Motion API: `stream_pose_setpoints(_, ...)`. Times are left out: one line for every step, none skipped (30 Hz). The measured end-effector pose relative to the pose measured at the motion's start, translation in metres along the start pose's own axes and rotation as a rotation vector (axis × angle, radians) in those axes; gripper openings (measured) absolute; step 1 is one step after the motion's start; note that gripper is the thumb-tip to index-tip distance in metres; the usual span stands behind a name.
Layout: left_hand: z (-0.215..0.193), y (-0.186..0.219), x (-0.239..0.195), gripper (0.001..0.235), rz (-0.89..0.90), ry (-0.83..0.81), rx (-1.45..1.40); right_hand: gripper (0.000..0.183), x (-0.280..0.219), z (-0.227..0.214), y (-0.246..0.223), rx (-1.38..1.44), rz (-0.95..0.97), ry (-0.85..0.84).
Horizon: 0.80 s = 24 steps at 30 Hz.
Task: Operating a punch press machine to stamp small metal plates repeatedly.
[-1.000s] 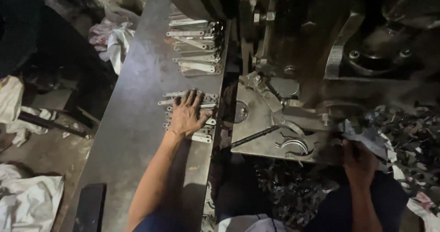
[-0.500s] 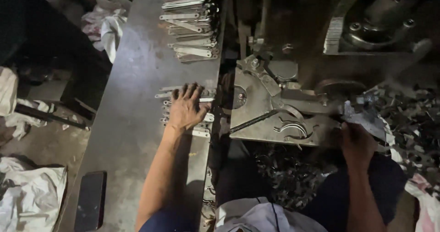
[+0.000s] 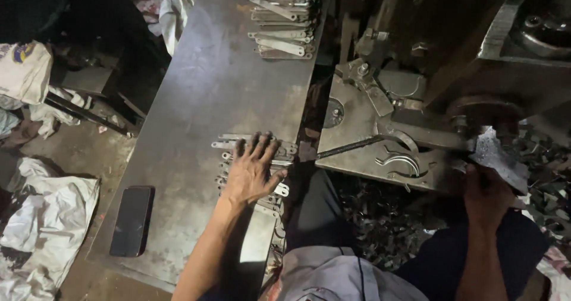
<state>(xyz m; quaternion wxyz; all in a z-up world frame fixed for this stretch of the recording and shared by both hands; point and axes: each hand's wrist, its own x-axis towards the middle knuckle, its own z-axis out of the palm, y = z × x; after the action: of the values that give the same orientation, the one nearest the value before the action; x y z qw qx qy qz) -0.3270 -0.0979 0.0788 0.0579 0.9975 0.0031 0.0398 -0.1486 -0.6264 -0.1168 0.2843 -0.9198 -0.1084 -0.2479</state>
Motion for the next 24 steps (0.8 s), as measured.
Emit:
stream_pose_setpoints(0.0,-0.003,0.005,0.079,0.007,-0.02,-0.009,0.027,0.001,-0.001,-0.005,0.025,0.031,-0.001)
stream_pose_setpoints(0.0,-0.006,0.008,0.08,0.014,-0.039,-0.018,0.028,0.002,-0.003,-0.011,0.051,0.061,-0.003)
stream_pose_setpoints(0.002,-0.005,0.015,0.08,-0.004,-0.035,-0.024,0.028,0.004,-0.004,-0.01,0.055,0.045,-0.013)
stream_pose_setpoints(0.004,-0.004,0.022,0.078,-0.014,-0.061,-0.04,0.028,0.005,-0.006,-0.009,0.038,0.033,-0.005)
stream_pose_setpoints(0.004,-0.007,0.028,0.077,-0.025,-0.088,-0.051,0.027,0.005,-0.003,-0.011,0.027,0.023,0.004)
stream_pose_setpoints(0.006,-0.009,0.034,0.077,-0.043,-0.085,-0.051,0.027,0.007,0.001,-0.007,0.036,0.009,-0.004)
stream_pose_setpoints(0.007,-0.011,0.042,0.075,-0.022,-0.119,-0.018,0.023,0.004,0.002,-0.003,0.051,0.019,-0.014)
stream_pose_setpoints(0.008,-0.012,0.051,0.074,-0.001,-0.154,0.015,0.02,0.002,0.004,0.002,0.067,0.028,-0.023)
stream_pose_setpoints(0.018,-0.017,0.05,0.074,-0.004,-0.153,0.011,0.02,0.004,0.001,-0.003,0.066,0.024,-0.026)
stream_pose_setpoints(0.027,-0.02,0.049,0.073,0.032,-0.137,0.026,0.021,0.005,-0.002,-0.007,0.084,0.039,-0.019)
stream_pose_setpoints(0.036,-0.025,0.051,0.072,0.076,-0.121,0.043,0.022,0.005,-0.005,-0.011,0.101,0.061,-0.007)
stream_pose_setpoints(0.033,-0.026,0.048,0.072,0.082,-0.122,0.043,0.022,0.005,-0.007,-0.013,0.098,0.065,-0.004)
stream_pose_setpoints(0.028,-0.028,0.047,0.071,0.066,-0.042,-0.025,0.023,0.008,-0.008,-0.015,0.131,0.088,-0.01)
stream_pose_setpoints(0.024,-0.03,0.046,0.07,0.05,0.037,-0.093,0.025,0.01,-0.008,-0.017,0.164,0.111,-0.015)
stream_pose_setpoints(0.014,-0.036,0.044,0.07,0.055,0.036,-0.094,0.025,0.011,-0.008,-0.018,0.162,0.114,-0.012)
stream_pose_setpoints(0.005,-0.042,0.042,0.069,0.006,0.099,-0.133,0.026,0.012,-0.007,-0.019,0.151,0.081,-0.005)
stream_pose_setpoints(-0.003,-0.047,0.035,0.068,-0.053,0.153,-0.179,0.028,0.01,-0.009,-0.018,0.137,0.046,-0.01)
stream_pose_setpoints(0.014,-0.061,0.026,0.068,-0.056,0.145,-0.185,0.028,0.005,-0.013,-0.016,0.132,0.049,-0.019)
stream_pose_setpoints(0.029,-0.076,0.018,0.059,-0.041,0.133,-0.122,0.026,0.006,-0.011,-0.015,0.116,0.0,-0.013)
stream_pose_setpoints(0.044,-0.092,0.01,0.051,-0.025,0.121,-0.06,0.024,0.007,-0.011,-0.014,0.101,-0.049,-0.008)
stream_pose_setpoints(0.037,-0.09,0.006,0.051,-0.021,0.128,-0.051,0.024,0.01,-0.007,-0.016,0.108,-0.049,0.002)
stream_pose_setpoints(0.031,-0.088,0.003,0.046,0.002,0.138,-0.092,0.023,0.014,-0.003,-0.017,0.202,-0.014,-0.021)
stream_pose_setpoints(0.027,-0.082,-0.003,0.042,0.035,0.132,-0.141,0.022,0.008,-0.007,-0.017,0.284,0.036,-0.05)
stream_pose_setpoints(0.016,-0.076,-0.006,0.042,0.048,0.123,-0.141,0.022,0.01,-0.007,-0.02,0.28,0.05,-0.046)
